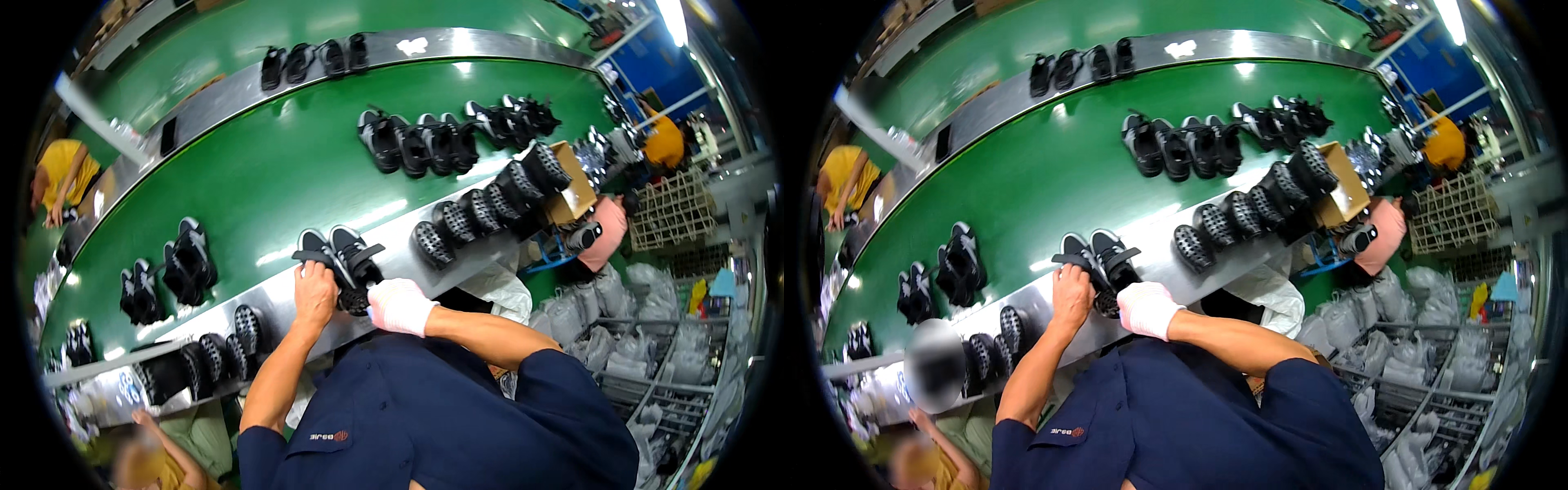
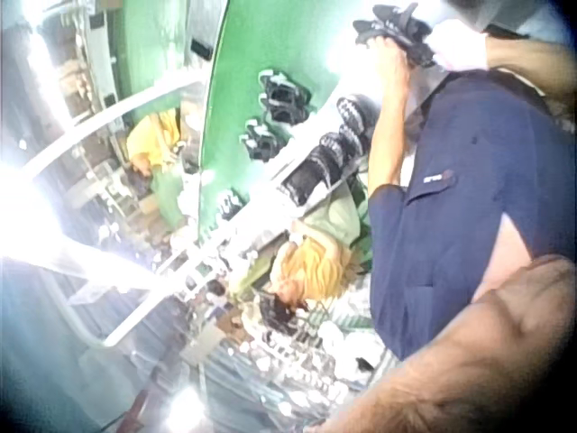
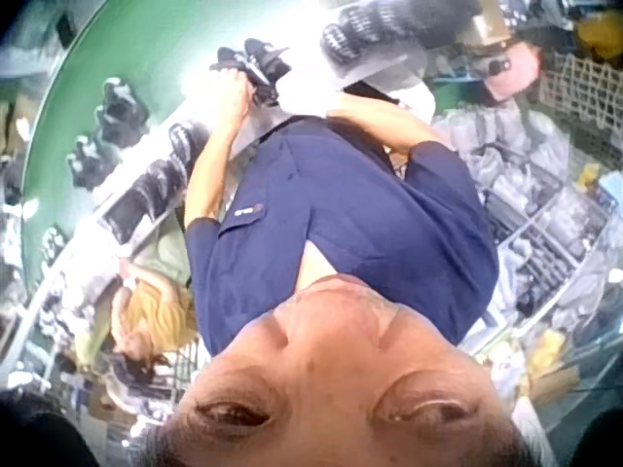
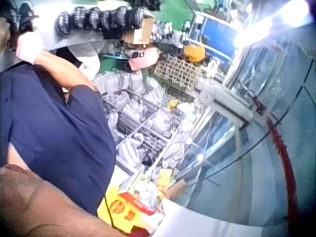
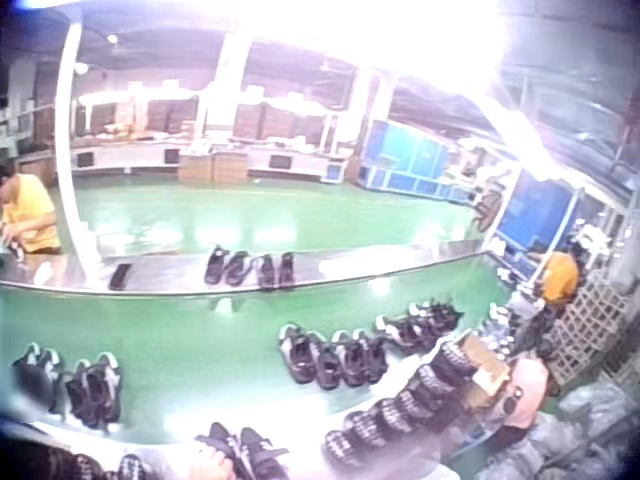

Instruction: The person picks up black shoes one at a time from a conveyor belt, turns them over to look at the soles, pulls on the straps, and places them back on the belt.

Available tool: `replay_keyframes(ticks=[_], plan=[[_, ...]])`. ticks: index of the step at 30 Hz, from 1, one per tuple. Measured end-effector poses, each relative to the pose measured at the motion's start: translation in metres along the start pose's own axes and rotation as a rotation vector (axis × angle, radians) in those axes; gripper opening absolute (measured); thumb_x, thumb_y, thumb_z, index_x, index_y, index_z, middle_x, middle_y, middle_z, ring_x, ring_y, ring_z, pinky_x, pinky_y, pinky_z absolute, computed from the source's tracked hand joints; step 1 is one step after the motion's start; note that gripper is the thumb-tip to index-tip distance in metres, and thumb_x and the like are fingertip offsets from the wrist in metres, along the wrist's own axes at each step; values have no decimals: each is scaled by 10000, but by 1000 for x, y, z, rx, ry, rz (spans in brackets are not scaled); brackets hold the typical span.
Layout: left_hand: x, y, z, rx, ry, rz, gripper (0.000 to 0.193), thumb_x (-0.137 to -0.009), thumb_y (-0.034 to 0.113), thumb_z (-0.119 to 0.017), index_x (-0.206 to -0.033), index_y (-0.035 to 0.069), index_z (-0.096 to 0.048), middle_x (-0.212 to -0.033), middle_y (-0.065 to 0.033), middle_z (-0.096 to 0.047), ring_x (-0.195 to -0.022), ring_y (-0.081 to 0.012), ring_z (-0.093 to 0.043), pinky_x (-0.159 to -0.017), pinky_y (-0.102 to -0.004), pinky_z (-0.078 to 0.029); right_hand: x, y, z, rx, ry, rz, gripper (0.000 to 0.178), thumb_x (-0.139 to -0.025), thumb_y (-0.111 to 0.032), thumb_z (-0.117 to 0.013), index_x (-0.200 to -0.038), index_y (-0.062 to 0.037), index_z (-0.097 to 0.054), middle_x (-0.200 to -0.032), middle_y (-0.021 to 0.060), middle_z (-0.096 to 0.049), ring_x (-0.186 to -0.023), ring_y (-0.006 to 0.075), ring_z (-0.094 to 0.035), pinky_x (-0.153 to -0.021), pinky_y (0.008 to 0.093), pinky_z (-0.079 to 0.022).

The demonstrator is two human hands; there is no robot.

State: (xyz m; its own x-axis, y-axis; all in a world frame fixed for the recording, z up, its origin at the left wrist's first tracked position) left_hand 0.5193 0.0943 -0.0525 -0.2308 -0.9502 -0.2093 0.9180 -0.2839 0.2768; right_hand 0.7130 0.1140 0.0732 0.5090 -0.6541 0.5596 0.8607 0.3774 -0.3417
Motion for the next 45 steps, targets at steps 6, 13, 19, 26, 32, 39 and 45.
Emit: replay_keyframes(ticks=[6,13,19,26,32,39,45], plan=[[-18,10,8,439,-86,97,143,-793,70,-652,-882,-41,-660,-979,-242,-660,-964,-435,-595,-914,-512,-489,-33,-6,-29,-54,97,-66,222,-905,-193,-642,-972,-9,-749,-908,208,-759,-876,383,-759,-780,487,-598],[3,-30,1,553,-17,100,152,-860,109,-607,-921,-26,-643,-942,-246,-634,-954,-436,-584,-857,-522,-474,-55,-33,-77,-68,279,-18,185,-920,-94,-589,-1073,-27,-668,-1028,194,-736,-906,352,-758,-773,472,-613],[23,-23,10,530,73,138,141,-874,81,-654,-955,-21,-600,-957,-216,-617,-949,-407,-598,-856,-491,-496,-57,-21,-72,-57,331,-145,505,-877,-384,-793,-1137,-11,-574,-1011,196,-700,-918,379,-724,-776,466,-591],[18,-20,17,570,-33,186,243,-820,58,-711,-1027,-10,-601,-990,-205,-612,-996,-405,-587,-902,-470,-492,-99,-17,-94,-185,263,-173,481,-890,-281,-762,-1174,57,-570,-979,260,-734,-918,426,-732,-802,505,-579],[35,1,-3,419,-125,551,637,-792,63,-775,-1353,36,-475,-1059,-302,-641,-998,-496,-657,-859,-563,-538,-105,-3,-124,-280,259,-146,382,-899,-244,-715,-1130,42,-610,-936,282,-725,-926,450,-716,-838,518,-569],[40,-2,-25,196,-112,484,563,-810,71,-752,-1341,85,-564,-942,-271,-659,-822,-486,-674,-732,-555,-556,-112,-10,-135,-259,277,-346,275,-905,-252,-686,-1036,-11,-674,-941,280,-725,-928,460,-711,-846,532,-570],[26,14,9,137,89,264,354,-765,99,-763,-1112,135,-701,-1145,-175,-639,-1113,-355,-576,-900,-476,-491,-117,-2,-141,-263,311,-258,302,-905,-259,-668,-1035,14,-671,-911,276,-731,-915,449,-722,-843,522,-573]])
Point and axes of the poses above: each hand's wrist, its own x-axis away from the middle knuckle, its own z-axis out of the back of the hand, y = z × x, the point moved 1 cm from there along -x, towards the middle knuckle
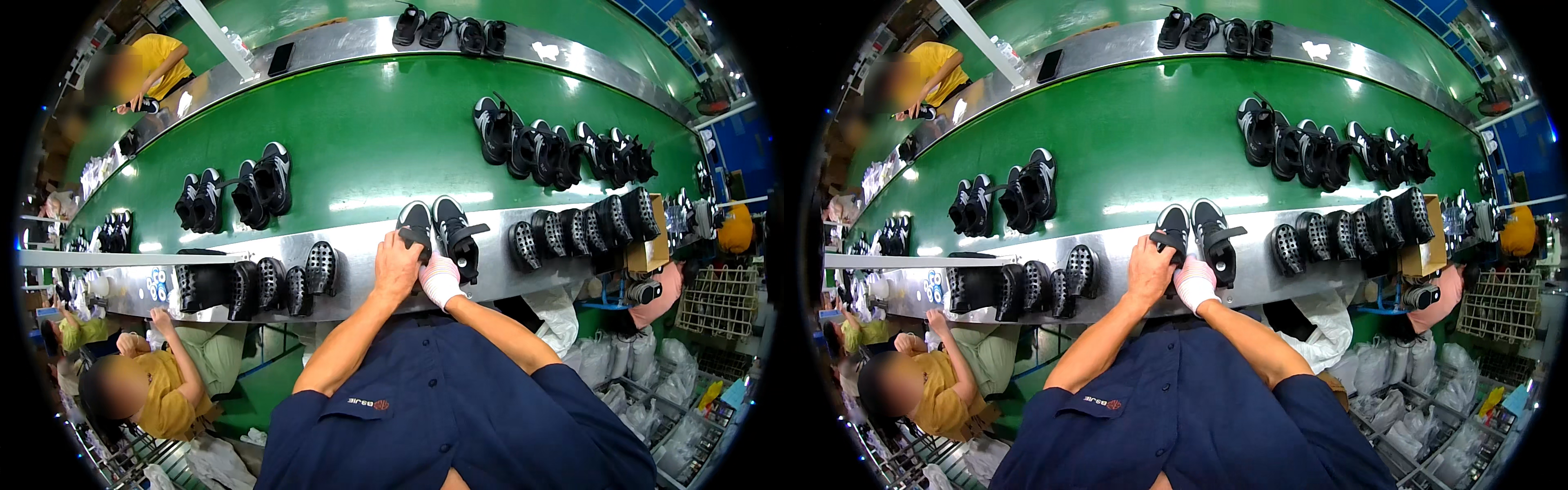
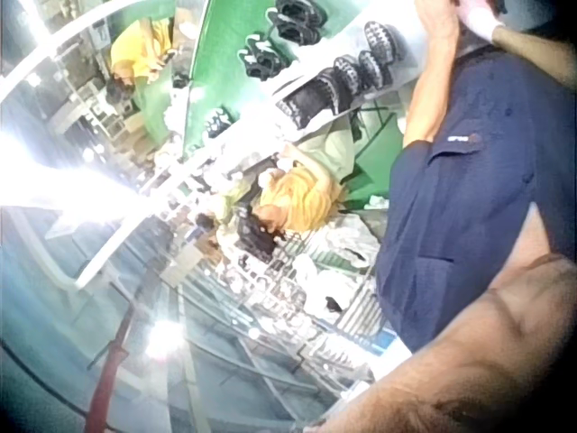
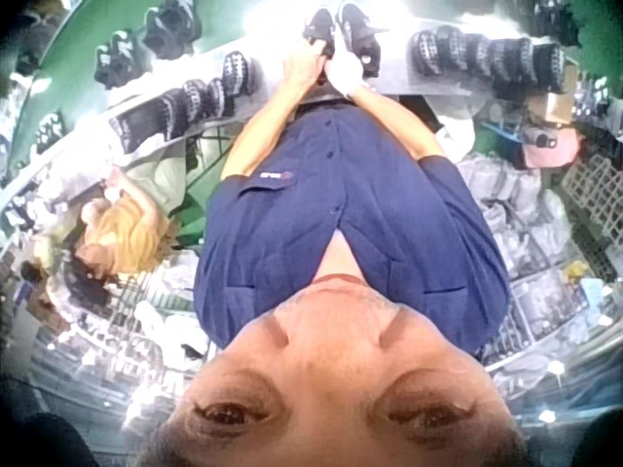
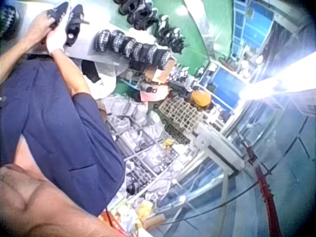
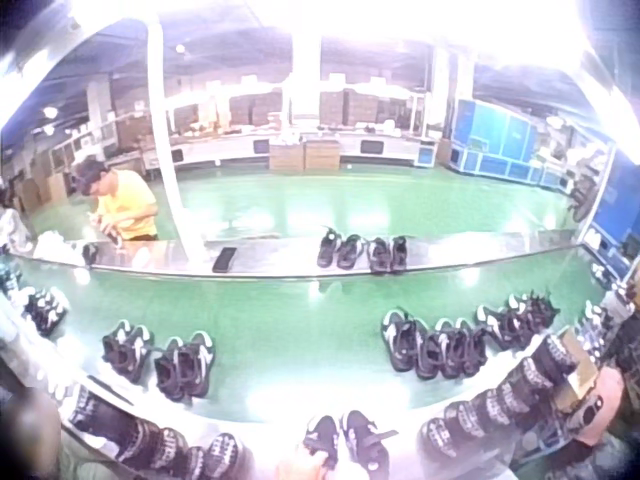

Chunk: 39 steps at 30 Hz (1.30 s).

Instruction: The person picks up black shoes one at a time from a conveyor belt, turns them over to look at the soles, pulls on the straps, and places them back on the belt.

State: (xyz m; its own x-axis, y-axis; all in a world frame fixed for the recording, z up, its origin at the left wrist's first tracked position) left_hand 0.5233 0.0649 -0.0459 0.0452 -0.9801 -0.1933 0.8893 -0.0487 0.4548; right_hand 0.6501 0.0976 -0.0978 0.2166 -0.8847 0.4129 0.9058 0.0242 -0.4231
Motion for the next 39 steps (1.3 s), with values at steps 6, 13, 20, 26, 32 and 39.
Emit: replay_keyframes(ticks=[6,13,20,26,32,39], plan=[[-1,-5,-8,-143,16,-227,77,-840,153,-624,-890,133,-680,-886,-90,-623,-948,-288,-607,-835,-442,-449,0,0,3,-48,-21,5,292,-908,-257,-665,-1032,7,-682,-923,288,-727,-932,445,-721,-850,520,-572],[6,-17,6,-133,50,-559,87,-808,202,-629,-838,122,-611,-900,-47,-572,-831,-228,-628,-765,-383,-481,0,5,-4,-5,-62,90,214,-921,-206,-631,-998,-12,-678,-945,281,-726,-954,454,-711,-828,526,-570],[23,-12,13,-16,37,-353,102,-830,172,-611,-904,105,-590,-905,-70,-533,-858,-258,-611,-772,-380,-494,1,2,3,6,-53,114,232,-883,-205,-669,-966,11,-670,-907,299,-710,-932,471,-699,-827,531,-562],[44,-1,8,-109,125,-87,117,-818,128,-620,-926,90,-597,-883,-94,-534,-858,-281,-592,-776,-400,-489,4,-7,7,-17,-32,129,224,-821,-156,-668,-938,35,-673,-890,321,-695,-924,493,-680,-836,529,-552],[66,2,11,240,114,454,378,-844,211,-735,-1144,34,-589,-1043,-186,-596,-1000,-400,-602,-889,-490,-499,3,-2,5,15,-56,166,284,-856,-216,-700,-1020,14,-684,-924,302,-718,-927,476,-702,-850,519,-563],[78,-7,-11,752,-71,1097,774,-778,217,-754,-1473,-3,-491,-1391,-297,-564,-1312,-427,-554,-1091,-450,-463,18,21,-10,-314,-387,388,382,-850,-214,-747,-1152,7,-669,-1020,254,-729,-984,418,-696,-877,451,-553]])
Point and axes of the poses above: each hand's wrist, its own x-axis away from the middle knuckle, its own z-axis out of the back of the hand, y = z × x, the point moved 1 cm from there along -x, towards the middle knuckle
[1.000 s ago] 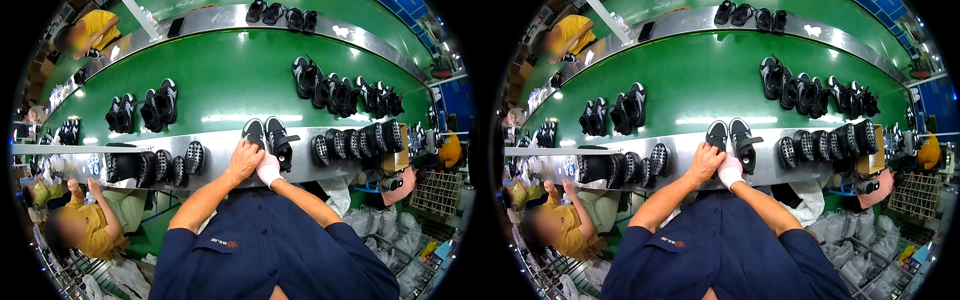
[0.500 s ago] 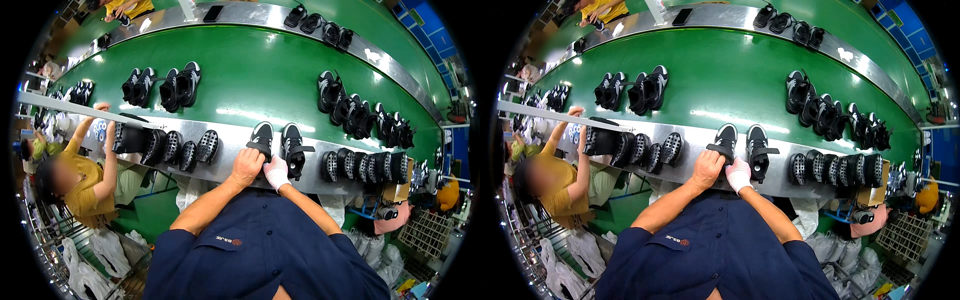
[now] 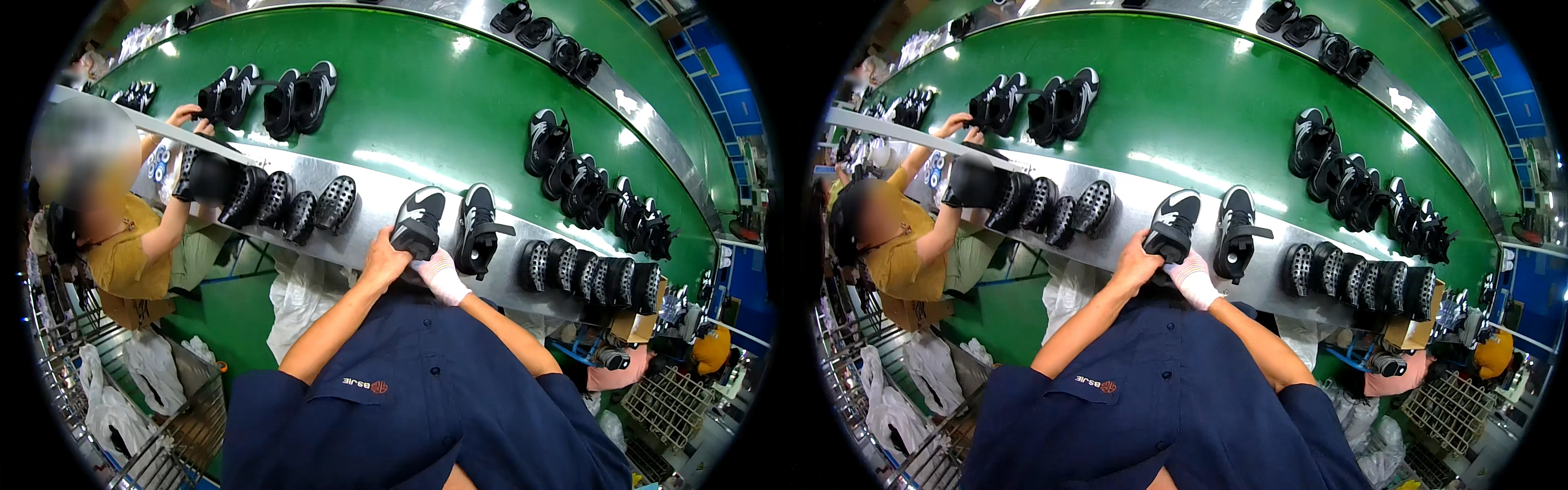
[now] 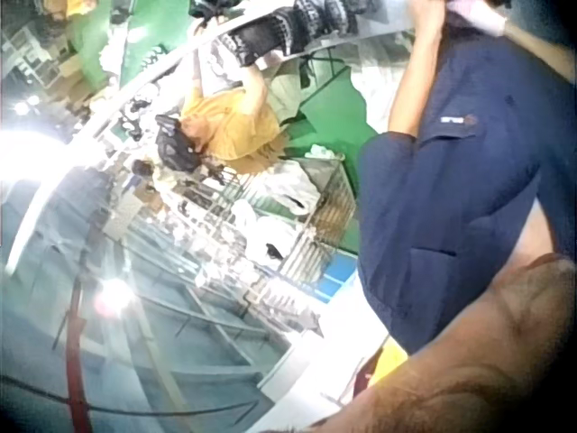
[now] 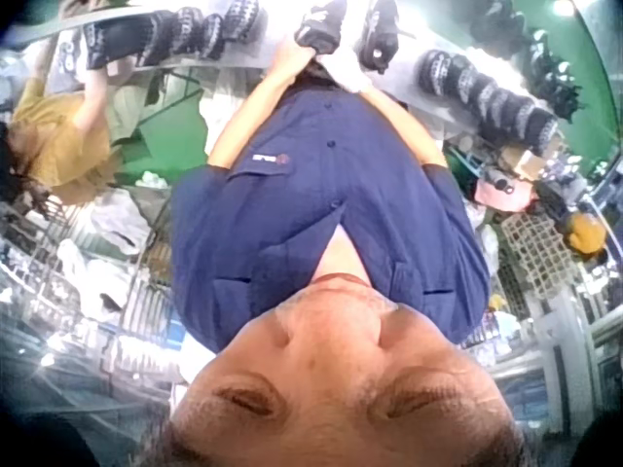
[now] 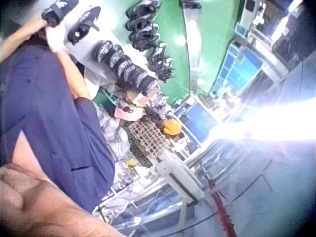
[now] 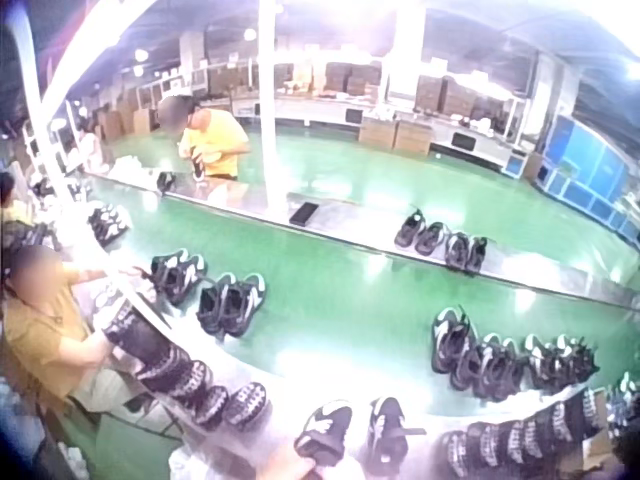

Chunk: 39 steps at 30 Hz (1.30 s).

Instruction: The person picks up black shoes one at a time from a conveyor belt, turns them over to look at the soles, pulls on the straps, and places them back on the belt.

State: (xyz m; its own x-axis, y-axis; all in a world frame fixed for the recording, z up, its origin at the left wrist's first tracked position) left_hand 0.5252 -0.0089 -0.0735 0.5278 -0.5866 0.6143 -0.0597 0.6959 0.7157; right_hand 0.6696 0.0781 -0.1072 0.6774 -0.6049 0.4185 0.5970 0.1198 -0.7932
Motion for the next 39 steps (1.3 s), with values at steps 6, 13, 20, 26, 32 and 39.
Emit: replay_keyframes(ticks=[6,13,20,26,32,39], plan=[[56,33,51,-430,164,-398,625,-776,19,-668,-1379,180,-649,-1234,-184,-594,-1148,-397,-574,-995,-459,-503,64,-92,125,-72,-129,-10,501,-851,-211,-818,-1278,-11,-648,-912,58,-697,-782,119,-631,-746,290,-540],[67,80,59,-585,-27,-590,692,-751,-29,-638,-1393,230,-653,-1244,-196,-581,-1146,-395,-550,-1036,-448,-488,65,-130,134,-64,-301,303,165,-884,-121,-800,-1014,-35,-748,-865,40,-677,-767,112,-600,-725,281,-495],[58,86,63,-644,-151,-848,773,-689,-94,-660,-1388,234,-650,-1263,-166,-592,-1148,-382,-551,-1034,-444,-489,68,-133,134,-162,-285,148,138,-915,-93,-750,-956,29,-700,-796,73,-667,-747,114,-602,-703,295,-500],[49,101,67,-668,-266,-970,808,-647,-111,-685,-1424,55,-536,-1298,-149,-621,-1155,-368,-558,-1036,-435,-487,68,-140,129,-121,-264,166,135,-923,-105,-741,-943,22,-699,-786,96,-674,-712,151,-630,-670,336,-512],[49,109,62,-694,-352,-1031,788,-645,-102,-683,-1407,-4,-509,-1316,-153,-642,-1179,-365,-574,-1043,-434,-487,64,-147,125,-4,-271,234,142,-916,-116,-746,-926,19,-703,-781,131,-672,-698,210,-658,-660,361,-518],[52,115,62,-678,-402,-1074,795,-633,-88,-690,-1403,-22,-503,-1318,-169,-641,-1172,-365,-583,-1049,-432,-486,57,-147,119,63,-312,213,161,-923,-170,-735,-912,-11,-715,-803,170,-685,-700,291,-683,-670,407,-530]])
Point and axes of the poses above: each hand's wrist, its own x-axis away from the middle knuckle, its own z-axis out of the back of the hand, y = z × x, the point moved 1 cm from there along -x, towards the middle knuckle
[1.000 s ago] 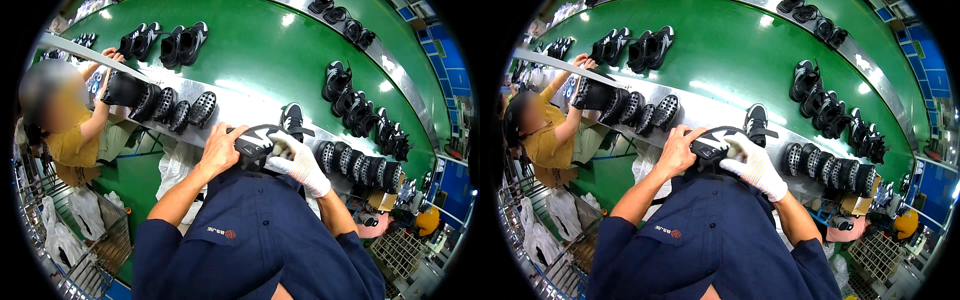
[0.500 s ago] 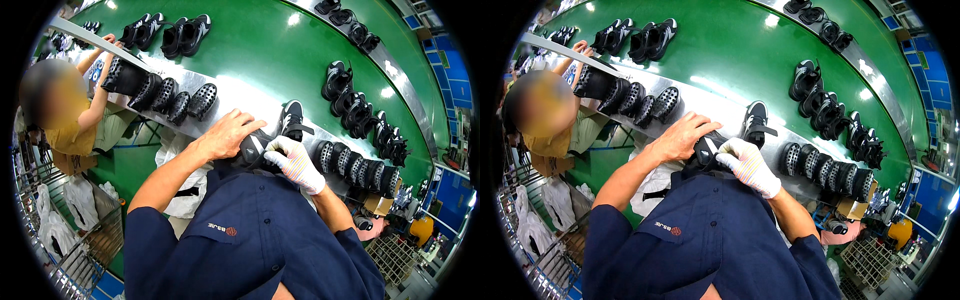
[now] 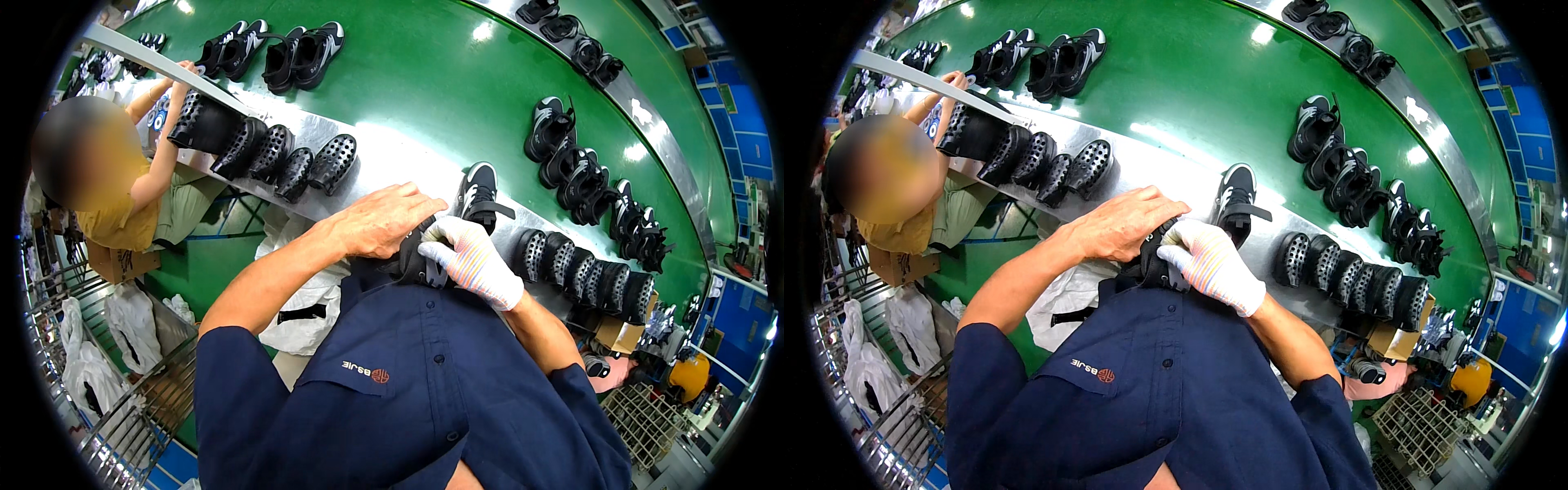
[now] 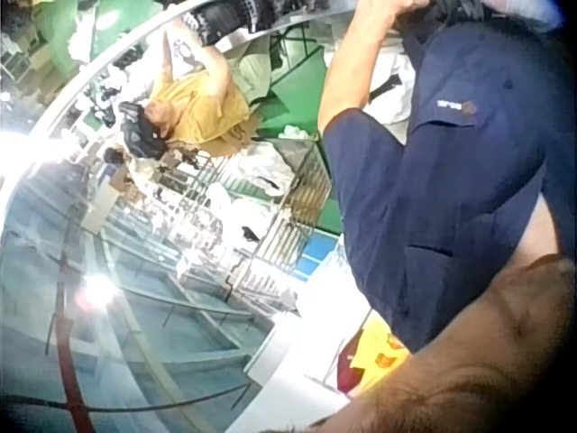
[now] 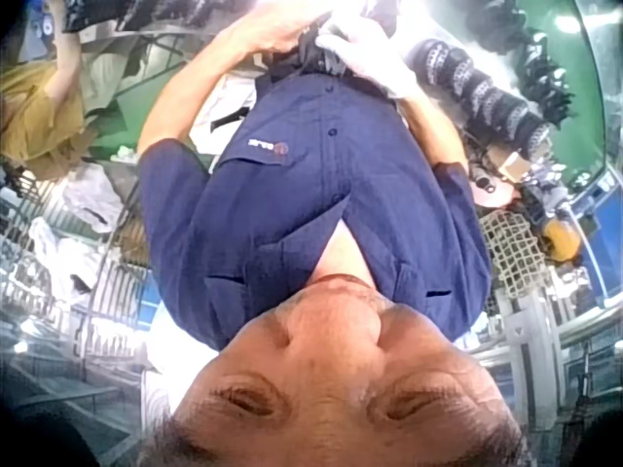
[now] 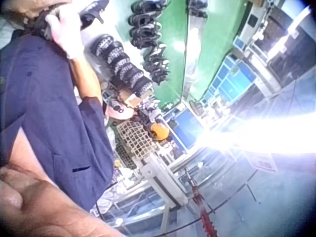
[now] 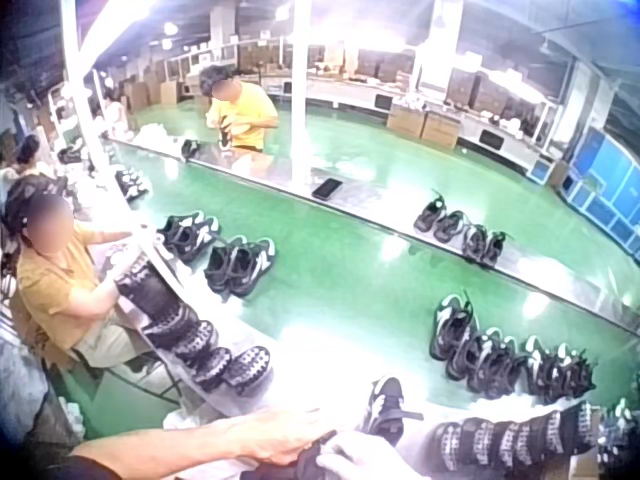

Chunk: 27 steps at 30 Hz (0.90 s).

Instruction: The person picks up black shoes one at a time from a conveyor belt, turns them over to look at the soles, pulls on the straps, and places them back on the belt.

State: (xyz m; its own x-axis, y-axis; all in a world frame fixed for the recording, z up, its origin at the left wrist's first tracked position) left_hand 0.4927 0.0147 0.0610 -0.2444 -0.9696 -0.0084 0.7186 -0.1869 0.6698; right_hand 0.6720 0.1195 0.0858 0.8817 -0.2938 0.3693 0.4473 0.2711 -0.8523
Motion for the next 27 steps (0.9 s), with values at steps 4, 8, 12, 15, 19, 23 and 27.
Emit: replay_keyframes(ticks=[4,8,12,15,19,23,27], plan=[[4,-2,0,16,-11,37,825,-623,-76,-691,-1422,-22,-491,-1317,-191,-636,-1168,-372,-583,-1051,-439,-484,-6,-2,-4,40,-55,-56,196,-930,-237,-729,-897,-44,-721,-767,167,-691,-673,345,-686,-659,432,-538],[15,-5,1,49,32,261,819,-668,-28,-684,-1459,40,-484,-1286,-232,-642,-1190,-406,-595,-1036,-466,-497,-20,5,-16,386,205,144,225,-922,-281,-745,-895,-59,-717,-732,150,-693,-685,355,-696,-654,441,-546],[48,-21,-32,166,115,793,726,-762,82,-673,-1466,90,-495,-1192,-282,-669,-1154,-458,-633,-1013,-502,-510,-33,19,-23,358,556,190,240,-913,-291,-758,-967,-61,-712,-789,166,-710,-740,355,-713,-677,445,-557],[47,-40,-78,210,281,1011,555,-880,246,-650,-1395,56,-566,-1129,-318,-697,-1107,-469,-662,-990,-530,-508,-29,39,-26,125,354,-198,248,-905,-250,-719,-1022,-31,-702,-852,198,-722,-821,374,-721,-749,438,-566],[8,-54,-111,486,436,1259,455,-946,327,-636,-1292,34,-680,-1220,-261,-708,-1176,-418,-663,-1003,-464,-498,-61,76,-58,408,120,-325,461,-908,-369,-682,-1069,63,-678,-923,278,-716,-889,466,-703,-819,505,-559],[6,-53,-106,285,460,1168,470,-905,285,-722,-1279,15,-632,-1185,-230,-676,-1128,-424,-639,-950,-491,-509,-80,103,-72,431,306,-274,372,-967,-347,-598,-964,9,-705,-914,275,-719,-872,466,-701,-829,531,-554],[18,-38,-97,-231,685,724,460,-809,184,-821,-1196,60,-607,-1025,-158,-594,-985,-383,-610,-833,-481,-523,-84,112,-84,433,350,-297,317,-953,-307,-625,-985,0,-699,-891,272,-712,-856,456,-704,-788,534,-560]])
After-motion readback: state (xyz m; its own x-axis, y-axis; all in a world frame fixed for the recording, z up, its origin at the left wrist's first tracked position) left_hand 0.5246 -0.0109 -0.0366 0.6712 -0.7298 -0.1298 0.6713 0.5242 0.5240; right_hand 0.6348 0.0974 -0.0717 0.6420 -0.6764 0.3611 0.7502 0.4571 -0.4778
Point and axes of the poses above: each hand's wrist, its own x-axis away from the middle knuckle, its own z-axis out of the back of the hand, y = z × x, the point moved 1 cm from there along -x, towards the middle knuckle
